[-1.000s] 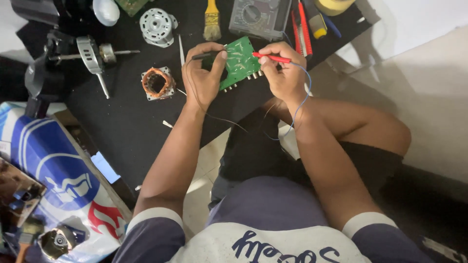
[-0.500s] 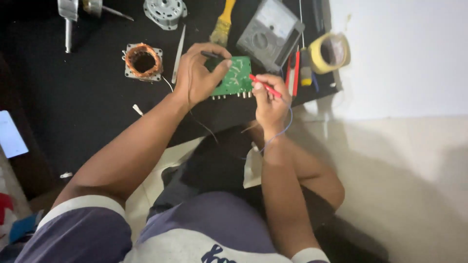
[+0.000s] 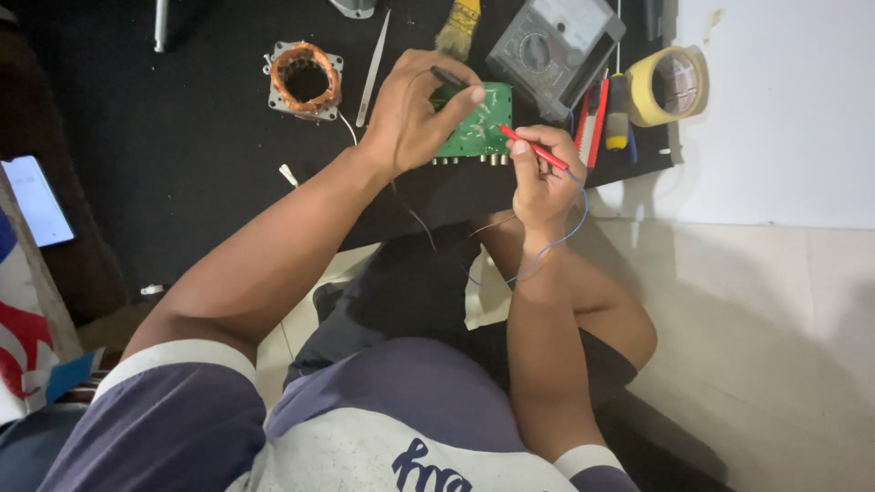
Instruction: Troubleshooting a circuit board by testing electrical points with a multimeter.
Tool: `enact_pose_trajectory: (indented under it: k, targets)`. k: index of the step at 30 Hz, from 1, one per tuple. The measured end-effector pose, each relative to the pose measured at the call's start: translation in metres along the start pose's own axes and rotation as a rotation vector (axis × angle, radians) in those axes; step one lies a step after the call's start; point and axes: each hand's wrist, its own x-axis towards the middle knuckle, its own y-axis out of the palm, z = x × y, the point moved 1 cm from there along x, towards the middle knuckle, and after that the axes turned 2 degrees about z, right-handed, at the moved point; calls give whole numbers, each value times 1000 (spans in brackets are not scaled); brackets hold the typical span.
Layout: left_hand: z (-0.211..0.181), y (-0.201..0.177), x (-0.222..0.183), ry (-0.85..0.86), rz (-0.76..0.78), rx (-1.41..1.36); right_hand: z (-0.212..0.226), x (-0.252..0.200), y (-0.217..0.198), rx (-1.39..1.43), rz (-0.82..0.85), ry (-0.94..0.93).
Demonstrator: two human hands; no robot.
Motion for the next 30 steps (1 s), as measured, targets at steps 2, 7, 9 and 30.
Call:
enact_pose_trajectory:
  k: [2, 7, 9, 30]
  targets:
    - [3, 2, -2, -3, -2, 6, -1, -1, 1, -19, 4, -12]
    - [7, 3, -3, 36, 17, 41, -1, -1, 1, -41, 6, -8]
    - [6, 4, -3, 77, 33, 29, 0, -1, 0, -29, 31, -5]
    - [10, 5, -5, 138, 10, 45, -6, -3, -2, -29, 15, -8]
